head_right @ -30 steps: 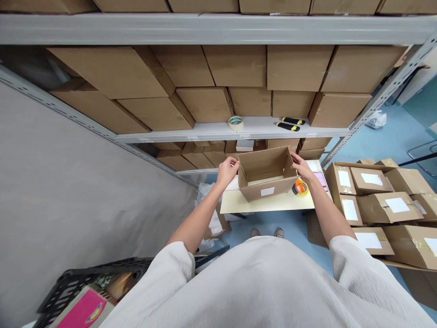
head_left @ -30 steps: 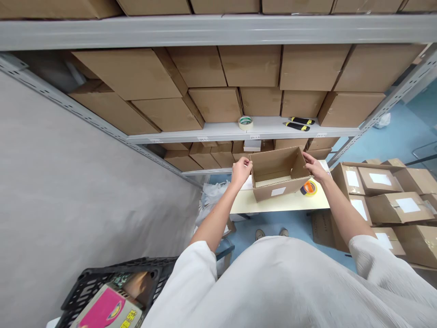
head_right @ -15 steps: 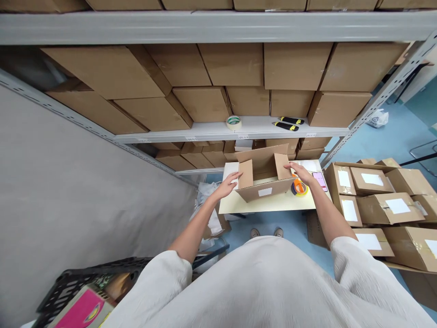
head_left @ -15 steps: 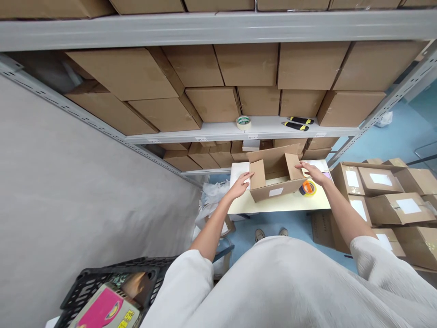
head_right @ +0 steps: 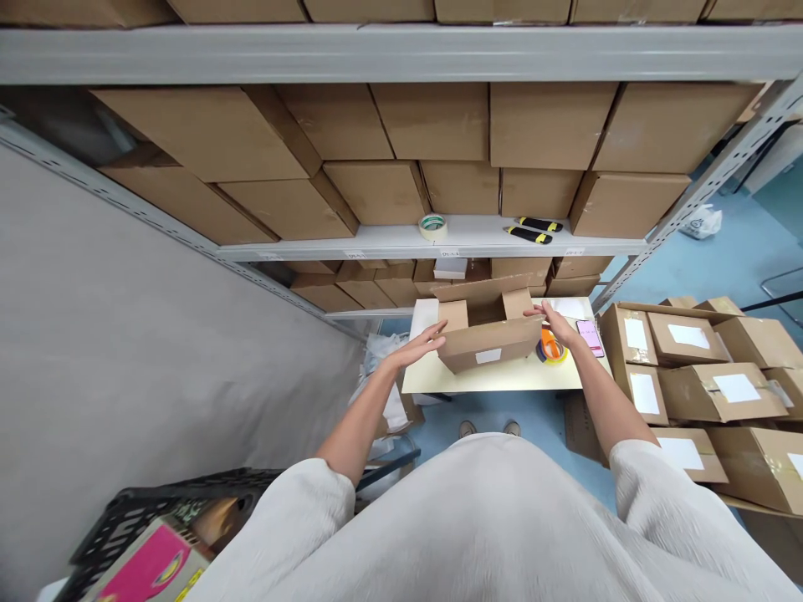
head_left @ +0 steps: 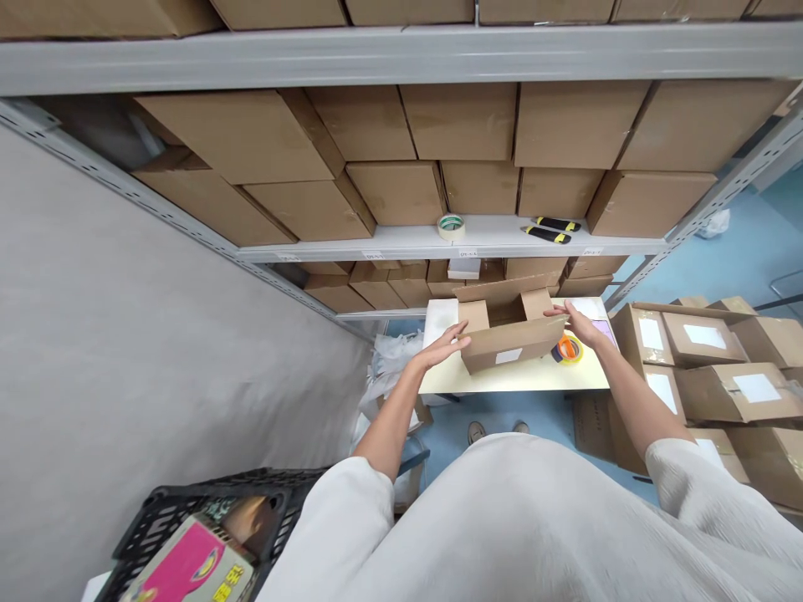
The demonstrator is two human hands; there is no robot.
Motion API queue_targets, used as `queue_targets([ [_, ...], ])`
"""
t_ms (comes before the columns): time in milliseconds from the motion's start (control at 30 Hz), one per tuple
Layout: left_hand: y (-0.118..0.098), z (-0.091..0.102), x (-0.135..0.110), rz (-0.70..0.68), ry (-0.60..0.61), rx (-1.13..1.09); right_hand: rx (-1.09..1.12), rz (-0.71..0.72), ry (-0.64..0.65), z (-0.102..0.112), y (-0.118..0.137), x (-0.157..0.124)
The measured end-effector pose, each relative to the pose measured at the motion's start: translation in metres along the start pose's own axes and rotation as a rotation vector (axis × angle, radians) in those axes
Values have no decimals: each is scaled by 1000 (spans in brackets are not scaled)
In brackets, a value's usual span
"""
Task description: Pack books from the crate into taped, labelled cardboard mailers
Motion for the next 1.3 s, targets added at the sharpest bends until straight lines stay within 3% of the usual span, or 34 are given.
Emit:
queue_targets([
  [100,2,2,8,-13,-196,-45,42,26,3,-1,-2,1],
  [200,6,3,14,-34,-403,-101,-59,100,-45,0,3,4],
  [333,10,4,20,-25,-507,-167,-189,170,-104,4,9,9],
  [600,-37,30,22,-212,-515,34,-251,105,-49,3,7,15],
  [767,-38,36,18,-225,-544,85,-243,101,-64,3,7,11],
  [1033,-9,3,15,-99,-401,94,-260,287,13,-18,23,11],
  [1300,-16,-21,20,-119,-320,68,-307,190,-116,0,-4,-2],
])
Point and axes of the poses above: each hand's wrist, its own x-axis towards the middle knuckle, its own z-axis out of the back of the hand, y = z × x, the point moved 9 cm from there along x, towards the middle knuckle, and after that the axes turned 8 degrees about z, right-handed, at the moved point
